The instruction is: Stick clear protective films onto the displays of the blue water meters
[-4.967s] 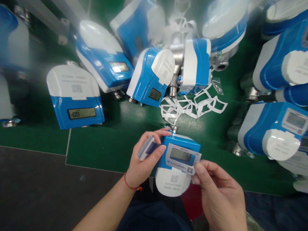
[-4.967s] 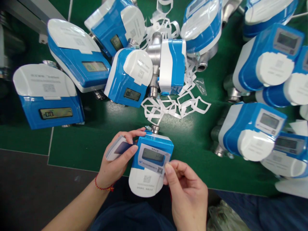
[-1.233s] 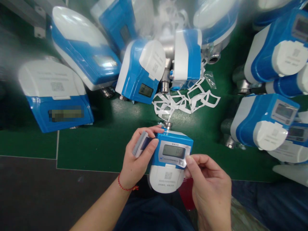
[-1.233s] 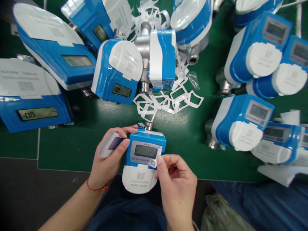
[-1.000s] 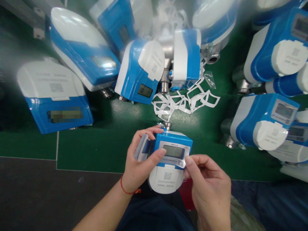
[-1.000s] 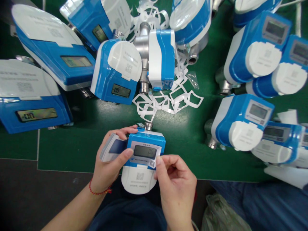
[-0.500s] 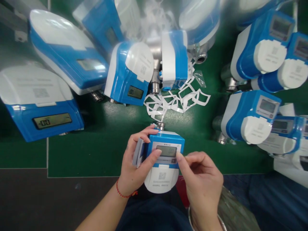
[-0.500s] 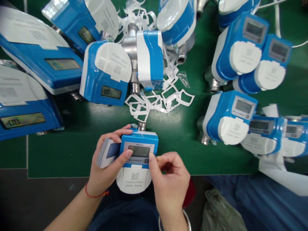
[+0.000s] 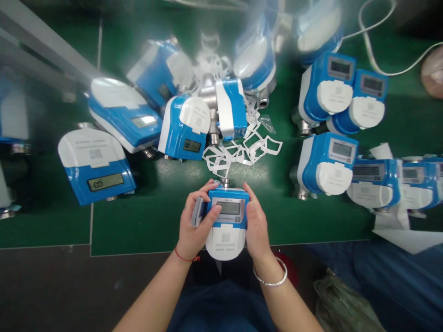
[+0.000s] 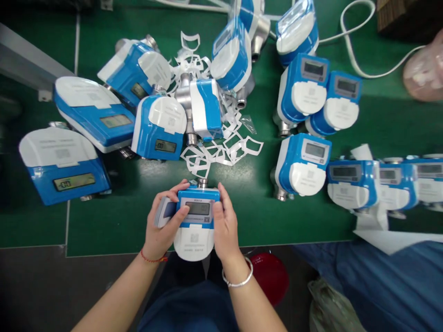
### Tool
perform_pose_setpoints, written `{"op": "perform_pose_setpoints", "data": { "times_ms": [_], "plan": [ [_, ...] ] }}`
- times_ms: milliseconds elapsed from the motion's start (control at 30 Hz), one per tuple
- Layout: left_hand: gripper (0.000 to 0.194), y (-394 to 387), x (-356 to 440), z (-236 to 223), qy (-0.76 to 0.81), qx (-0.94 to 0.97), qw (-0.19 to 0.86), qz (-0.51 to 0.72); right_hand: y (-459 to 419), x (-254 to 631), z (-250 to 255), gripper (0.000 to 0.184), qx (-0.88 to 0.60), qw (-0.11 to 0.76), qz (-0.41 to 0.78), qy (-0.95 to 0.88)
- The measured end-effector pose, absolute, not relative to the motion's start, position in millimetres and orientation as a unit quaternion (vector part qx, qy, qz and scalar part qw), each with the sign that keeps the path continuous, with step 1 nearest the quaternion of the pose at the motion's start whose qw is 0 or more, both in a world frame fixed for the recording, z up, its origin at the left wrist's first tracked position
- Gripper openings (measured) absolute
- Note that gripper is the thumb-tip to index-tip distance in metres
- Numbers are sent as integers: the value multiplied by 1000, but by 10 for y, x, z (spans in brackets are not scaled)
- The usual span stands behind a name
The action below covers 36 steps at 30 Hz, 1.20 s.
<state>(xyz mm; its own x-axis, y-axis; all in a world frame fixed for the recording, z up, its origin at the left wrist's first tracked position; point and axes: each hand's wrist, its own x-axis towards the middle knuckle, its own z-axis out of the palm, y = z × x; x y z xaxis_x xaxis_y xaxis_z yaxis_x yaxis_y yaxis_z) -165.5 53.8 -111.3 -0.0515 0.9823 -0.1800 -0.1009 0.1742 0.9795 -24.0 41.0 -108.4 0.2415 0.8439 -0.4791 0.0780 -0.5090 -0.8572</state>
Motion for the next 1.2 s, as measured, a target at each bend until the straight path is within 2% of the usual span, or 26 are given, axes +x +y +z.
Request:
{"op": "perform_pose_setpoints", "data": {
  "times_ms": [100,267,400,533,600,667,733,800,833,1000,1200],
  "plan": [
    [18,565,-1637,-1105,542,375,565,496,323,-233,-1098,74,-685,350,538,-344],
    [22,432,-1639,-1179,594,250,586,491,373,-210,-1156,61,-695,351,492,-390],
    [33,126,-1656,-1161,641,212,575,462,250,-196,-1115,52,-687,365,474,-413],
    [42,-38,-1648,-1028,667,202,594,401,-19,90,-1002,42,-758,384,358,-387],
    [43,-23,-1637,-976,670,194,605,384,-30,400,-959,54,-808,392,257,-358],
    [47,17,-1605,-950,670,185,613,375,101,753,-934,76,-834,389,178,-348],
    [51,53,-1538,-941,668,179,620,370,343,1048,-935,97,-839,375,142,-368],
    [51,79,-1428,-941,664,178,626,368,613,1217,-968,109,-832,353,138,-406],
    [50,94,-1358,-942,661,180,630,367,728,1254,-993,107,-826,342,141,-426],
    [48,280,-905,-957,635,198,645,375,857,1297,-1103,67,-804,311,147,-485],
    [44,713,-286,-1048,599,227,663,388,479,1664,-1140,62,-810,295,117,-493]
  ]
}}
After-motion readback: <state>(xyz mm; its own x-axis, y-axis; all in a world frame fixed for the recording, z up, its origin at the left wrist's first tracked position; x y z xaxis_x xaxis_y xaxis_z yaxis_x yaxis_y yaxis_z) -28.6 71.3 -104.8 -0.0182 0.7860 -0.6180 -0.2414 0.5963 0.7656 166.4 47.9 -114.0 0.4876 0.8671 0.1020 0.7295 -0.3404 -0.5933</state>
